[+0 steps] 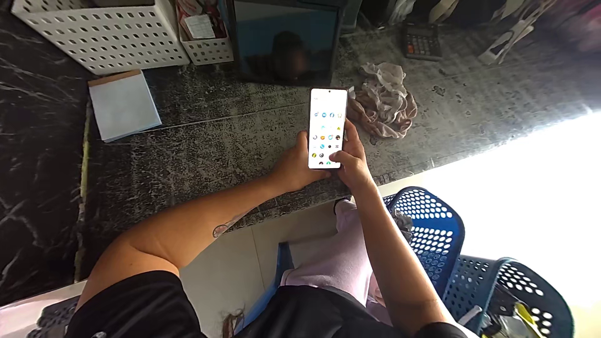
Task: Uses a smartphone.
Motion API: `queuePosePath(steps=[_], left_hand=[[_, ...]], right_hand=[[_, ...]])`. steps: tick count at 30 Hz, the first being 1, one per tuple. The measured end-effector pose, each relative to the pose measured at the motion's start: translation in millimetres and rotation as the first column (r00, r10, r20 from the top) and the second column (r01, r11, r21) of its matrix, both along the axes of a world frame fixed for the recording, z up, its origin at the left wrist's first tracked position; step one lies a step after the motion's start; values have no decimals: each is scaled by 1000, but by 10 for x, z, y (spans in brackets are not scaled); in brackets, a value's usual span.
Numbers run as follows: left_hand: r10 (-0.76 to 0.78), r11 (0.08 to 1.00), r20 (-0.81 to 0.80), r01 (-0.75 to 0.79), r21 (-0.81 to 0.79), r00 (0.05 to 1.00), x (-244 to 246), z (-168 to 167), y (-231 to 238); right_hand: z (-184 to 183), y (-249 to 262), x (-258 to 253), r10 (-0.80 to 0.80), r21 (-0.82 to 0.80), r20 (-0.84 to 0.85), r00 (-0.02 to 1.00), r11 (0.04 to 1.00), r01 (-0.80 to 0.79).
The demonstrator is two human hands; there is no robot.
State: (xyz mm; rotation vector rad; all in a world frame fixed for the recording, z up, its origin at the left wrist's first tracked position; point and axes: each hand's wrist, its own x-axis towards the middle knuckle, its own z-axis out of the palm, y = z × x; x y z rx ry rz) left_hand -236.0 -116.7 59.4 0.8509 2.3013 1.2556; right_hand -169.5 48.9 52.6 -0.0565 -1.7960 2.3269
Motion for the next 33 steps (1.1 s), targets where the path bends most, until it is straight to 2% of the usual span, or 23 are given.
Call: queuePosePath(steps=[6,11,17,20,24,33], left_hand=[[4,1000,-22,-4,-5,1000,6,5,-5],[-8,1000,-24,7,-24,1000,6,30,-10],[-7,1000,-39,7,15,999,-4,-14,-7],[-4,1000,-42,4,-12,999,-5,-3,-1],[-12,1000,-14,12,-11,1000,-36,-26,13],[-15,1000,-15,15,-12,1000,-30,-12,13]], right_hand=[[6,-3,5,-3,27,6,1000,1000,3],[71,-48,11,-57,-59,84,995,996,62],[47,-40,12,-34,-18,39,999,999,35],[72,-57,16,-57,-36,73,996,998,60],[46,-41,6,-33,-29,31,999,999,34],[83,-55,25,-38,-20,74,997,999,39]])
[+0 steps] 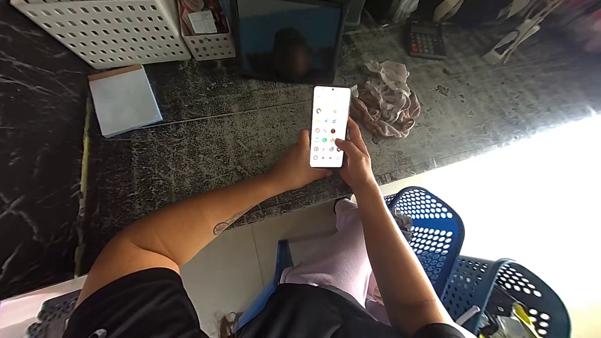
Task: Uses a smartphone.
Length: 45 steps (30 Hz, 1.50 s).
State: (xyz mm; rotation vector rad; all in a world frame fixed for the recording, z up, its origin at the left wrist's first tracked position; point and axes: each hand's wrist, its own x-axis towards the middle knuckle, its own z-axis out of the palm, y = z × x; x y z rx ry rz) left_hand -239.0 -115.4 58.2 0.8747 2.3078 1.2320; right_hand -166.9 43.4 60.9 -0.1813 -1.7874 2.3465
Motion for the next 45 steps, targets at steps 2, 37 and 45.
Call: queuePosePath(steps=[2,37,45], left_hand=[[-7,999,-21,8,39,1000,-7,-39,-6],[-42,998,-108,36,-61,993,64,53,-22],[-46,997,-55,43,-57,997,55,88,-17]], right_hand=[[-13,10,-8,12,3,-17,1000,1000,-12],[-135,59,-126,-45,-49,-149,988,998,38],[-132,73,-111,-45,-48,-128,991,998,40]])
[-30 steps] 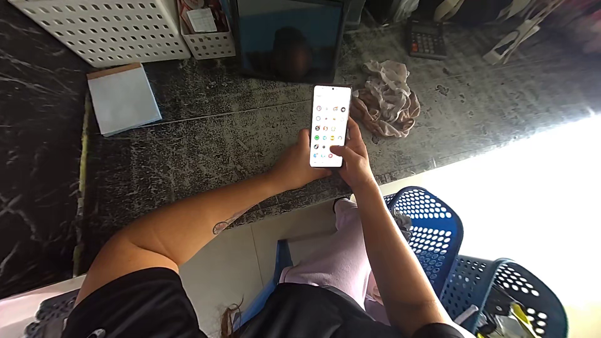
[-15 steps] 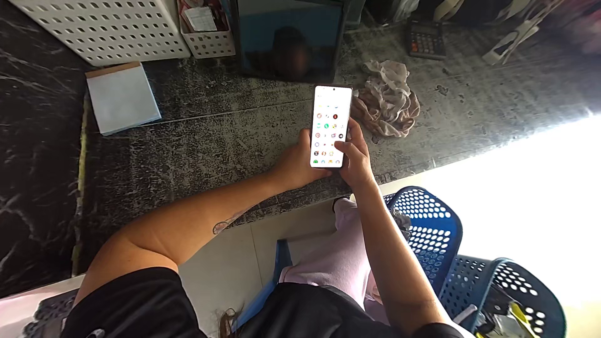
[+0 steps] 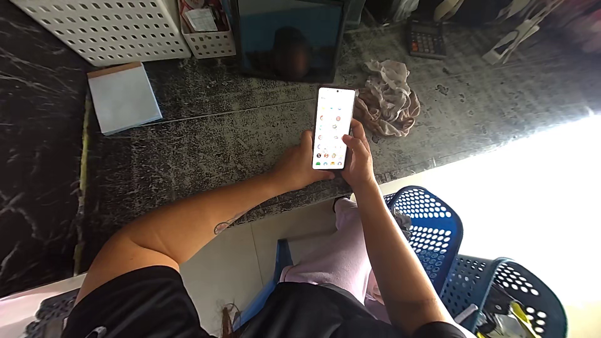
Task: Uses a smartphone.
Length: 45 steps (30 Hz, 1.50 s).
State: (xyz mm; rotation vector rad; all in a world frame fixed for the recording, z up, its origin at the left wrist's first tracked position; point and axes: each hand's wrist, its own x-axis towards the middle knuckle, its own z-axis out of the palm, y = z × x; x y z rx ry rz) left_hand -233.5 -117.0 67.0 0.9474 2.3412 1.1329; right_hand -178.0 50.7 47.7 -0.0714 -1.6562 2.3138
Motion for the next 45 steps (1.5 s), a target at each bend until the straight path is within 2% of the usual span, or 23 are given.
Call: queuePosePath(steps=[7,14,17,27,30,34,37,45], left_hand=[[11,1000,31,-12,27,999,-23,-50,3],[119,959,30,-123,256,992,-7,-171,12],[113,935,108,-142,325,988,-30,-170,16],[123,959,56,-133,252,991,-52,-189,24],[113,961,1,-109,254,994,-64,-226,26],[109,968,-52,-94,233,993,-55,-259,28],[93,967,2,-91,238,996,-57,-236,18],[86,962,15,-87,259,996,-56,-213,12]], right_hand=[[-12,11,-7,3,32,13,1000,999,-4],[-60,41,-30,183,97,-116,976,980,-172],[-69,52,-38,211,129,-111,971,972,-196],[-27,17,-10,190,177,-80,979,969,-173],[-10,-10,-7,158,242,-77,984,961,-135],[59,-78,63,58,359,19,998,931,-61],[-24,-26,-5,111,312,-60,992,946,-87],[-31,7,-6,157,263,-74,985,956,-133]])
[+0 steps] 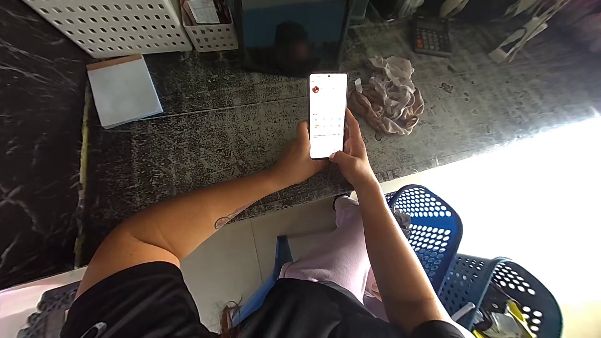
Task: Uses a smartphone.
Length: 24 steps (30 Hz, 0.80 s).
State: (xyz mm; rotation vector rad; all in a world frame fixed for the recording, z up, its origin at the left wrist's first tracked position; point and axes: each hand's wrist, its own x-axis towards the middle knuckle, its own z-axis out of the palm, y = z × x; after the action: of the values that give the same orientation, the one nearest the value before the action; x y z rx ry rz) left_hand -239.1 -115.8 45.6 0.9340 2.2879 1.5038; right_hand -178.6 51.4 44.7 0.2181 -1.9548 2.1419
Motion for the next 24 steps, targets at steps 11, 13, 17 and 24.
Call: queuePosePath(steps=[11,13,17,24], left_hand=[[-7,1000,10,7,7,1000,-5,-18,-2],[-6,1000,-16,7,9,1000,-4,-22,0],[-2,1000,-2,2,-13,1000,-1,-9,-4],[5,999,7,-4,-42,1000,6,22,-3]], right_hand=[[-9,-3,-3,-9,-16,8,1000,1000,9],[15,-37,-1,-53,27,9,999,998,52],[3,-35,2,-46,20,9,999,999,46],[-25,-6,0,-12,-23,8,1000,1000,12]])
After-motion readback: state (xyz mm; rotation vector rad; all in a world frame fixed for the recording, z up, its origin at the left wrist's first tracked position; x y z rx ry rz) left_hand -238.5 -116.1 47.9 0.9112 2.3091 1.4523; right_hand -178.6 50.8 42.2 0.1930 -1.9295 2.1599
